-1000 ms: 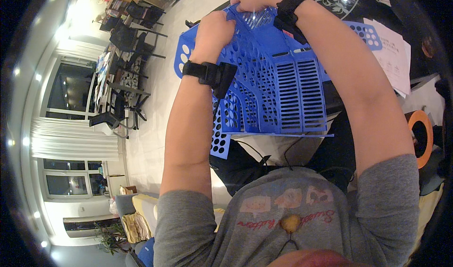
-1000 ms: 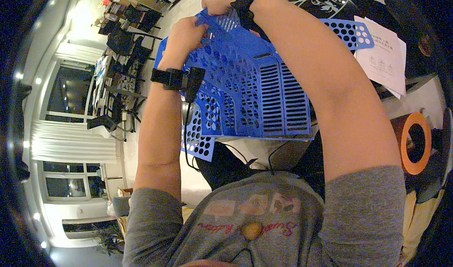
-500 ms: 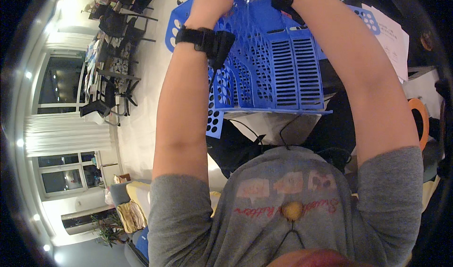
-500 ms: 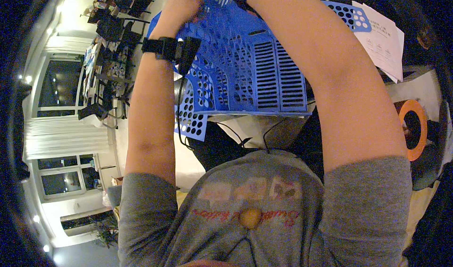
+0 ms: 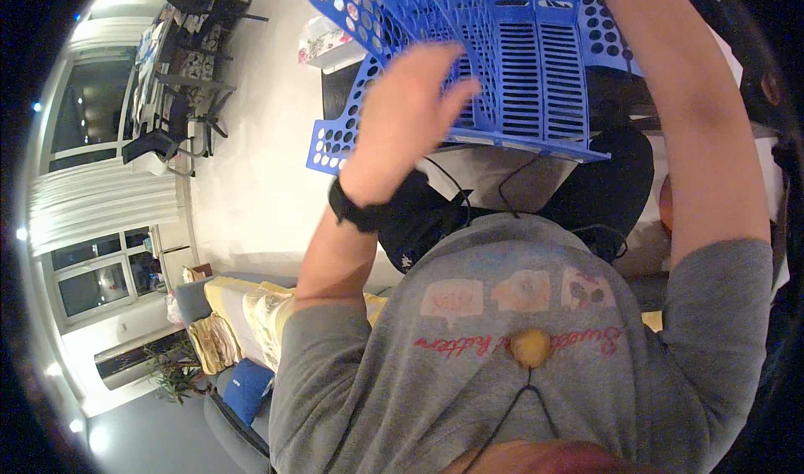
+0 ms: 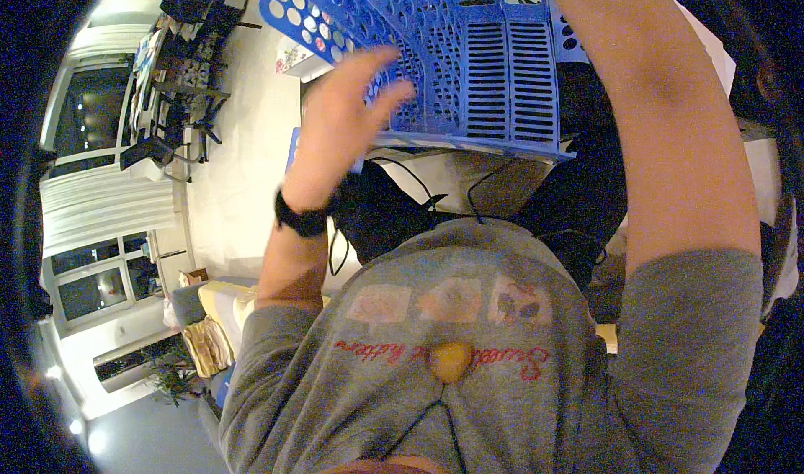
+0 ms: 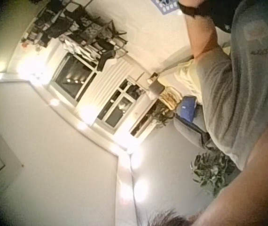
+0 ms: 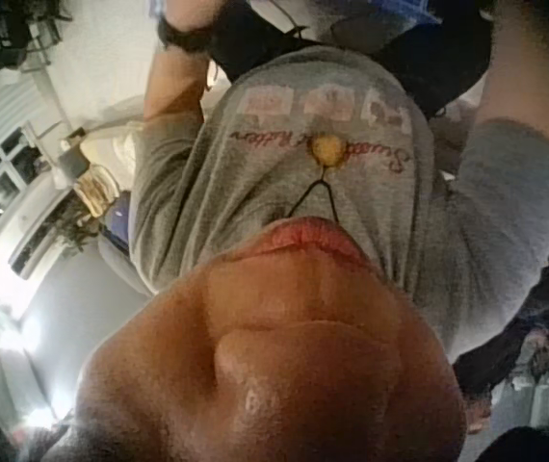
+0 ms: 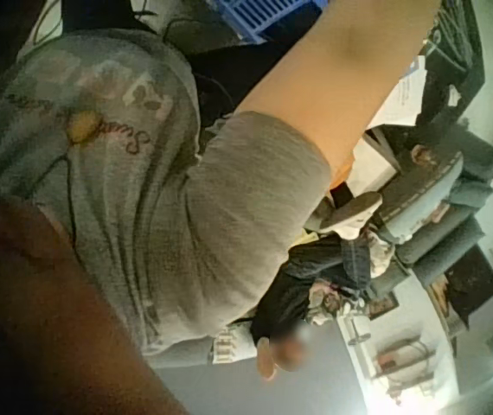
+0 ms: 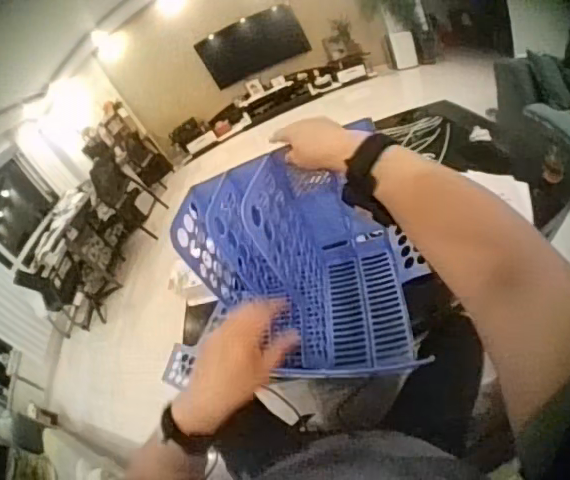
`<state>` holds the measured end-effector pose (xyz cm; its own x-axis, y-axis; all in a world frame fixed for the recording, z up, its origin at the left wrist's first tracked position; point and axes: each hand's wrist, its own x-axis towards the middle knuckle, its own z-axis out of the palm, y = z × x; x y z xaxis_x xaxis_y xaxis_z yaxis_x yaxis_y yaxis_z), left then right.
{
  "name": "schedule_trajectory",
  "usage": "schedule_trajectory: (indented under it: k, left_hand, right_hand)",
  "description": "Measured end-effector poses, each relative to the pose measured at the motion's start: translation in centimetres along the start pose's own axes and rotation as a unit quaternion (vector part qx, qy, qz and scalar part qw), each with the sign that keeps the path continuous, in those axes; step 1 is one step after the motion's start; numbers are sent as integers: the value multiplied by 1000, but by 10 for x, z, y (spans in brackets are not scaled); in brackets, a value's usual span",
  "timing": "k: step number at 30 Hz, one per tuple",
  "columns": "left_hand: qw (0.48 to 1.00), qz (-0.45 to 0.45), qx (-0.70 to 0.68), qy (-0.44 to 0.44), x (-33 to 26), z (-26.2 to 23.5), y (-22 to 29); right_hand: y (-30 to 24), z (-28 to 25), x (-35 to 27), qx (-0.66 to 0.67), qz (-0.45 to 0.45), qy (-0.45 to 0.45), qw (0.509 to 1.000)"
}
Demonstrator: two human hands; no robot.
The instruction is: The person assembles a blue plastic basket by unfolding its sides and attaching the side panels. They then move to a different table and continue attaching the remaining panels to complete the basket.
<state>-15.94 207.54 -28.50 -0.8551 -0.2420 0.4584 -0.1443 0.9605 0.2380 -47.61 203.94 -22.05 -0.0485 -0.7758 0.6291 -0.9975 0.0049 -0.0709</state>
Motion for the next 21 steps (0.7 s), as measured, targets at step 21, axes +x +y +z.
schedule_trajectory:
  k: [21]
  left_hand:
    - [990, -98, -93, 38, -90, 29, -104]
  right_hand:
    - [-189, 28, -186, 71, -59, -113, 989]
